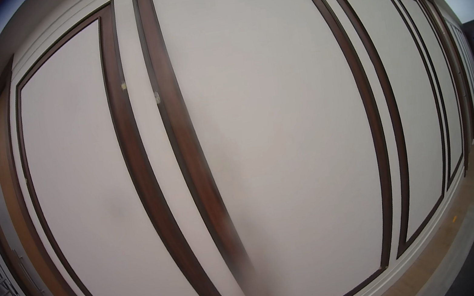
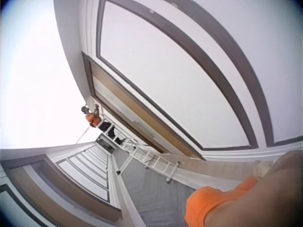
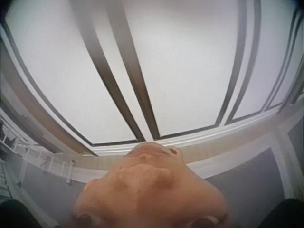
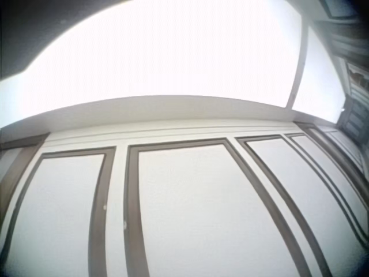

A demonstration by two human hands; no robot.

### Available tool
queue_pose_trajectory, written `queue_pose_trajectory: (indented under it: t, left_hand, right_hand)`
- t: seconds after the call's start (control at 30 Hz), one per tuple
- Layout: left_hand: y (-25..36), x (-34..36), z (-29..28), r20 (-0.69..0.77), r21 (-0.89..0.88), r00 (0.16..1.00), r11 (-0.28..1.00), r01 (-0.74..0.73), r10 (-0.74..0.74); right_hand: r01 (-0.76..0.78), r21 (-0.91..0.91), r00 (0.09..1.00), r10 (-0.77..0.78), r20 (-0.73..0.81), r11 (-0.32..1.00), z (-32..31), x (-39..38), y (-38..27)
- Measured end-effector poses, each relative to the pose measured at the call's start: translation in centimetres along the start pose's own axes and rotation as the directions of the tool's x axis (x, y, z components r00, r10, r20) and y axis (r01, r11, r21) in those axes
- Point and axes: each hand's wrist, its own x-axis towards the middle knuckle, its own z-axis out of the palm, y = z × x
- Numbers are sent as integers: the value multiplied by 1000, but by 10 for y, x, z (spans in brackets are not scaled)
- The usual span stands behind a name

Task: The person applies a yellowish paste to the seams of a wall panel using a small spatula. They repeatedly scoop paste from a container and smooth it into the gaps between the white and dark wood trim. The person walks down a hallway and briefly enters a cluttered room before returning to the wall.

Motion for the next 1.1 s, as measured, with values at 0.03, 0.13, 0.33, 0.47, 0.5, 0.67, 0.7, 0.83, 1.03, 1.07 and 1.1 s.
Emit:
queue_pose_trajectory:
  t: [0.03, 0.13, 0.33, 0.47, 0.5, 0.67, 0.7, 0.83, 1.03, 1.07, 1.1]
  left_hand:
    - [0, 0, 1, 0, -2, 1000, 1000, 1, -1]
    - [-3, 2, 5, 10, -4, 1000, 1000, 13, -13]
    - [7, 1, 11, -7, -5, 1000, 1000, 0, 0]
    - [9, 3, 15, -7, 0, 1000, 1000, -7, 7]
    - [9, 4, 15, -7, 1, 1000, 1000, -7, 7]
    - [7, 5, 19, -1, 12, 1000, 1000, 2, -2]
    - [5, 6, 19, 0, 13, 1000, 1000, 7, -7]
    - [1, 7, 23, 5, 26, 1000, 999, 20, -21]
    - [9, -1, 27, -6, 8, 1000, 1000, -17, 18]
    - [13, -9, 30, -20, 8, 999, 1000, -28, 28]
    - [22, -13, 33, -38, 13, 999, 999, -39, 40]
  right_hand:
    - [4, 6, 1000, -4, -3, 1000, -1, 1, 0]
    - [21, -5, 1000, -21, 1, 1000, 0, 3, -8]
    - [42, -63, 998, -40, 39, 997, 13, -6, -14]
    - [59, -82, 998, -56, 38, 995, 18, -14, -13]
    - [63, -88, 998, -60, 35, 994, 19, -15, -13]
    - [80, -49, 997, -80, -2, 996, 20, -22, -11]
    - [79, -72, 997, -80, -7, 994, 18, -22, -12]
    - [65, -128, 997, -69, -23, 990, 9, -13, -9]
    - [222, -86, 975, -223, -1, 971, 8, 18, -45]
    - [175, -26, 983, -177, -48, 984, 11, 16, -65]
    - [192, -9, 979, -192, -65, 981, 11, 21, -79]
